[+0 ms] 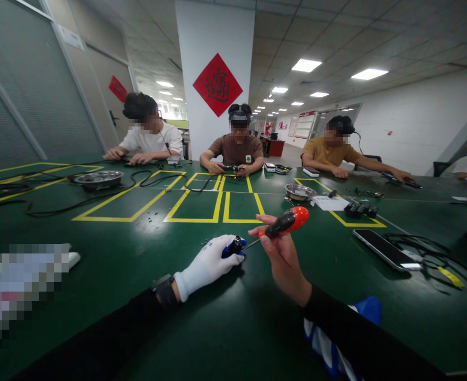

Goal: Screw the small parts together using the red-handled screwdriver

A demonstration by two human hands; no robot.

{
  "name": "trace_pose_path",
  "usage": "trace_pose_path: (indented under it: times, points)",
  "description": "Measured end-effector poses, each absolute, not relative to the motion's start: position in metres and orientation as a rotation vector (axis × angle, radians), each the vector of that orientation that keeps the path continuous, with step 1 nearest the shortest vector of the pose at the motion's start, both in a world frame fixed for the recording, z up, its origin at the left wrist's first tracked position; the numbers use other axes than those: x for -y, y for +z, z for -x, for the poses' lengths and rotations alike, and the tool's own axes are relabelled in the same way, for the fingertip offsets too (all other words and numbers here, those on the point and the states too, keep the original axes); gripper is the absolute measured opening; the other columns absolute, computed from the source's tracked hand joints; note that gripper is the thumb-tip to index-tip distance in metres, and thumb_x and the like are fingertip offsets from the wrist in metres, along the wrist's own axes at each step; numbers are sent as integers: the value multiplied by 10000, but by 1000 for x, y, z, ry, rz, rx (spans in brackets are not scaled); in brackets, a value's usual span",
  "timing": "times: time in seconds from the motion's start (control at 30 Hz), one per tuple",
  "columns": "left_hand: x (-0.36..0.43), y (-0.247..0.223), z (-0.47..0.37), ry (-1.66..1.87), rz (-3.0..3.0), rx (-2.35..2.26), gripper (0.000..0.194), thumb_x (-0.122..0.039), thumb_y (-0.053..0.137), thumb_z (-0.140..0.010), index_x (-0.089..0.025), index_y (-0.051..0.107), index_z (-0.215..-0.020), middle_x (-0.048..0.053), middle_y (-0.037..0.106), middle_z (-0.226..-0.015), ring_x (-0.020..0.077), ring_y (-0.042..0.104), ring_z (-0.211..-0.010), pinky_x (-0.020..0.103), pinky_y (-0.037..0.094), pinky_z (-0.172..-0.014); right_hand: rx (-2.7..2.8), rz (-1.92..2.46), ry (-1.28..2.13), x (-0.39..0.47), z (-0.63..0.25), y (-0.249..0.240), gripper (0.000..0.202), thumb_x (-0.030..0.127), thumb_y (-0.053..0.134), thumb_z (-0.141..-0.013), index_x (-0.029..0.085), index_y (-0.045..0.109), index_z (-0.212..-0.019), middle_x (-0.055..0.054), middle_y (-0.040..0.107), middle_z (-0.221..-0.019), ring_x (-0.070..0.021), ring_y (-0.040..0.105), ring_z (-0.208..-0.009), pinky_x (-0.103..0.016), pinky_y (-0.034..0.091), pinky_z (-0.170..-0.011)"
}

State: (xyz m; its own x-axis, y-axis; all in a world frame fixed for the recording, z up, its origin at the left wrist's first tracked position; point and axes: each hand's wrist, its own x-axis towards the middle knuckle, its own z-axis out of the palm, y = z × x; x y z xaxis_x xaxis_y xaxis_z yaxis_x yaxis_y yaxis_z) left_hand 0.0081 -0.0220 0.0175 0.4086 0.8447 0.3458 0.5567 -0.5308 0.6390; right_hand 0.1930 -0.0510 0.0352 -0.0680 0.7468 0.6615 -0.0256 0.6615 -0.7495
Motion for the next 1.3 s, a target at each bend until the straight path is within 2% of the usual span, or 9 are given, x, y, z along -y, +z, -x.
trace_pose_path:
  times: [0.1, 0.27, 0.4, 0.57, 0.7, 0.8, 0.9, 1.0, 1.3]
  points:
    - [21, 16, -7, 917, -2256, -1196, 249, -350, 620, -823, -192, 641, -1014, 32, 668, -977, 208, 610, -885, 305, 460, -791, 1525, 640, 620, 49, -195, 37, 83, 268, 570, -913, 226, 621, -964, -73, 622, -1140, -240, 550, -1167, -441, 417, -1024]
    - [23, 17, -7, 931, -2268, -1210, 221, -336, 616, -830, -185, 645, -988, 33, 665, -970, 203, 607, -888, 305, 456, -807, 1434, 527, 878, 46, -191, 33, 31, 261, 547, -930, 230, 551, -934, 2, 640, -819, -160, 644, -754, -350, 523, -766]
    - [27, 18, -9, 963, -2320, -1225, 195, -335, 622, -825, -169, 637, -927, 36, 645, -925, 201, 591, -874, 300, 451, -793, 1370, 475, 969, 45, -189, 28, 81, 290, 546, -913, 240, 499, -955, 38, 563, -759, -133, 583, -681, -335, 500, -765]
    - [28, 17, -10, 965, -2340, -1244, 201, -354, 618, -822, -171, 631, -903, 27, 630, -894, 195, 576, -841, 296, 444, -758, 1472, 547, 881, 49, -190, 29, 195, 320, 492, -928, 233, 535, -1097, -41, 621, -964, -187, 606, -907, -403, 468, -920]
    - [26, 15, -8, 960, -2363, -1249, 197, -361, 615, -821, -174, 628, -880, 20, 621, -855, 188, 567, -811, 288, 435, -731, 1488, 620, 710, 48, -193, 34, 113, 296, 578, -893, 222, 624, -964, -67, 531, -1281, -187, 607, -982, -383, 477, -922]
    - [25, 15, -7, 949, -2378, -1246, 199, -367, 600, -831, -177, 625, -882, 25, 620, -861, 191, 569, -819, 292, 437, -741, 1548, 676, 545, 44, -196, 34, 94, 278, 608, -878, 210, 663, -842, -61, 625, -1086, -214, 589, -1034, -385, 452, -947]
    - [23, 13, -5, 951, -2373, -1249, 210, -370, 604, -829, -175, 629, -904, 35, 628, -892, 202, 577, -849, 302, 444, -762, 1588, 703, 639, 42, -198, 27, 148, 316, 566, -912, 205, 662, -891, -39, 646, -876, -172, 618, -777, -339, 503, -747]
    - [20, 10, -3, 955, -2371, -1241, 241, -383, 629, -813, -179, 636, -941, 45, 636, -945, 216, 584, -896, 315, 450, -798, 1578, 671, 816, 42, -196, 19, 184, 352, 521, -940, 200, 624, -932, -19, 645, -828, -127, 595, -597, -300, 498, -614]
    - [18, 6, -3, 987, -2403, -1264, 298, -395, 670, -776, -190, 640, -990, 44, 640, -940, 224, 589, -897, 337, 450, -838, 1562, 657, 794, 45, -194, 18, 219, 377, 526, -937, 191, 604, -853, -7, 634, -745, -134, 618, -619, -300, 512, -635]
